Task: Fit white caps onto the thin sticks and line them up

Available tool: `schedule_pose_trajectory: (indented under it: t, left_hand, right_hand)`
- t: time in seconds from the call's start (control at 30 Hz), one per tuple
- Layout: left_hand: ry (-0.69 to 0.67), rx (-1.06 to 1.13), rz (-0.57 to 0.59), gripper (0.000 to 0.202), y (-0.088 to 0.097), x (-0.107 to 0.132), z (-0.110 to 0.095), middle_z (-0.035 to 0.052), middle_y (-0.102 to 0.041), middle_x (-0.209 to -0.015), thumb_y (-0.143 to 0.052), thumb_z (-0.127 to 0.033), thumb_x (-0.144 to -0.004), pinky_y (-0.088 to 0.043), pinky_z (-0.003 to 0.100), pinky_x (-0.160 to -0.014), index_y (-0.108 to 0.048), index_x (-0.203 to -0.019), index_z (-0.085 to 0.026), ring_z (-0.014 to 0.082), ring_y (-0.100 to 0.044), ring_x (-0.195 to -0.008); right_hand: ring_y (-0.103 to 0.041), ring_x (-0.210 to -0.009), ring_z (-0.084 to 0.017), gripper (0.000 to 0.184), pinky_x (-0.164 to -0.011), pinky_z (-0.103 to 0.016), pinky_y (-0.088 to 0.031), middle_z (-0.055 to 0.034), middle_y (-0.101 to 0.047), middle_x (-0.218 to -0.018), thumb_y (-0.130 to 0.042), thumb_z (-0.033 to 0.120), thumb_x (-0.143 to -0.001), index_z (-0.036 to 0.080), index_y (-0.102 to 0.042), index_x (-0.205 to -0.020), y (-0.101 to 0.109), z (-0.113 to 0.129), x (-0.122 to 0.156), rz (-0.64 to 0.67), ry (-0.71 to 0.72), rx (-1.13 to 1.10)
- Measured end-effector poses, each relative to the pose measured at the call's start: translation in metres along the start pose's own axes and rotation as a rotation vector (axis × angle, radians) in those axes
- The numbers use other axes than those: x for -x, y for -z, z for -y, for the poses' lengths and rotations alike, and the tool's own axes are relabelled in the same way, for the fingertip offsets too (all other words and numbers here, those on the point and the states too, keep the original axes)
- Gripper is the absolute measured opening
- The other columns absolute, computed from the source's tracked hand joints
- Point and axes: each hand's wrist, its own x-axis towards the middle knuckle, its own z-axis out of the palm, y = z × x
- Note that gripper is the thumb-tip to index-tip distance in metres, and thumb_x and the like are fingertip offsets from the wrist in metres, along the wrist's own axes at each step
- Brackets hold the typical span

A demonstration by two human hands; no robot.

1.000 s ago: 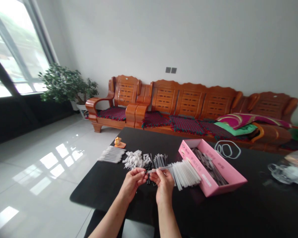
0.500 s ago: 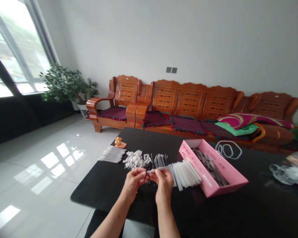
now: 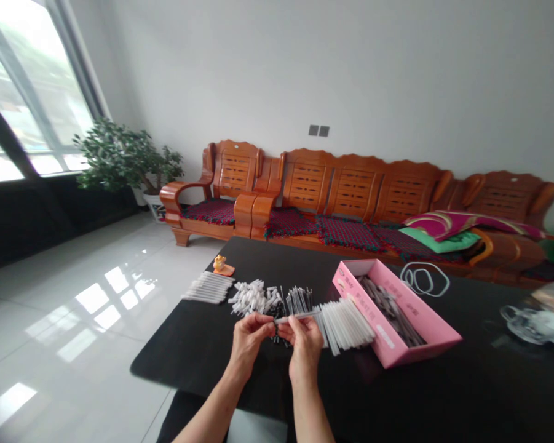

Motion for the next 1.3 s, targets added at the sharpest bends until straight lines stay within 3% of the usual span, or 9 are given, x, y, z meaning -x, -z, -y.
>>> schedule_pose_trajectory:
  t: [0.2, 0.37, 0.57, 0.77, 1.07, 1.2, 1.3]
  left_hand:
    - [-0.163, -0.246, -0.013, 0.017, 0.0041, 0.0018, 0.0040, 0.0069, -0.068, -0.076, -0.076, -0.032, -0.067, -0.049, 0.026, -0.063, -0.072, -0.071, -0.016, 0.0177, -0.061, -0.069]
    - [0.030, -0.045, 0.098, 0.039, 0.0043, 0.0007, -0.0007, 0.0064, -0.067, -0.073, -0.071, -0.045, -0.074, -0.052, 0.027, -0.064, -0.070, -0.093, -0.012, 0.0155, -0.062, -0.064]
    - [0.226, 0.000, 0.117, 0.051, 0.0008, -0.0019, 0.0004, 0.0037, -0.061, -0.061, -0.064, -0.062, -0.072, -0.043, 0.020, -0.040, -0.061, -0.074, -0.011, 0.0109, -0.055, -0.045]
    - [0.229, -0.079, 0.110, 0.045, 0.0026, -0.0038, 0.0025, 0.0003, -0.058, -0.052, -0.068, -0.055, -0.072, -0.030, 0.015, -0.033, -0.061, -0.067, -0.011, 0.0063, -0.046, -0.037]
    - [0.106, -0.090, 0.130, 0.035, -0.0003, -0.0023, -0.0015, 0.0000, -0.058, -0.049, -0.075, -0.044, -0.067, -0.042, 0.020, -0.039, -0.061, -0.071, -0.012, 0.0094, -0.051, -0.040]
    - [0.144, -0.044, 0.132, 0.041, -0.0015, -0.0026, -0.0035, 0.0036, -0.063, -0.061, -0.072, -0.049, -0.069, -0.048, 0.022, -0.044, -0.063, -0.078, -0.010, 0.0117, -0.057, -0.048]
    - [0.182, -0.079, 0.110, 0.048, 0.0006, -0.0035, -0.0011, 0.0039, -0.062, -0.062, -0.062, -0.058, -0.075, -0.042, 0.019, -0.037, -0.063, -0.076, -0.010, 0.0105, -0.056, -0.045]
  right_hand:
    - [-0.068, -0.052, -0.019, 0.034, -0.052, -0.027, -0.058, -0.0025, -0.070, -0.058, -0.084, 0.028, -0.058, 0.016, -0.058, -0.075, 0.0058, -0.0025, -0.0034, -0.015, -0.088, -0.037]
    - [-0.070, -0.056, -0.020, 0.034, -0.055, -0.027, -0.058, -0.0049, -0.072, -0.061, -0.084, 0.028, -0.059, 0.015, -0.058, -0.076, 0.0076, -0.0018, -0.0037, 0.000, -0.066, -0.040]
    - [-0.070, -0.055, -0.020, 0.033, -0.053, -0.027, -0.058, -0.0041, -0.071, -0.061, -0.083, 0.029, -0.061, 0.015, -0.058, -0.078, 0.0044, 0.0003, -0.0026, 0.001, -0.011, 0.007]
    - [-0.068, -0.052, -0.019, 0.037, -0.052, -0.027, -0.058, -0.0020, -0.071, -0.061, -0.085, 0.032, -0.058, 0.015, -0.058, -0.078, 0.0015, 0.0003, -0.0011, -0.009, 0.021, 0.040]
    - [-0.067, -0.051, -0.019, 0.037, -0.050, -0.027, -0.057, -0.0013, -0.069, -0.058, -0.085, 0.032, -0.057, 0.015, -0.058, -0.075, 0.0033, 0.0004, -0.0035, -0.035, 0.008, 0.055]
    - [-0.068, -0.052, -0.019, 0.036, -0.051, -0.028, -0.058, -0.0018, -0.070, -0.058, -0.085, 0.032, -0.058, 0.015, -0.058, -0.075, 0.0040, 0.0013, -0.0047, -0.029, 0.002, 0.042]
    - [-0.068, -0.052, -0.019, 0.037, -0.051, -0.027, -0.058, -0.0026, -0.070, -0.058, -0.085, 0.032, -0.057, 0.015, -0.058, -0.075, 0.0035, 0.0018, -0.0039, -0.040, 0.009, 0.048]
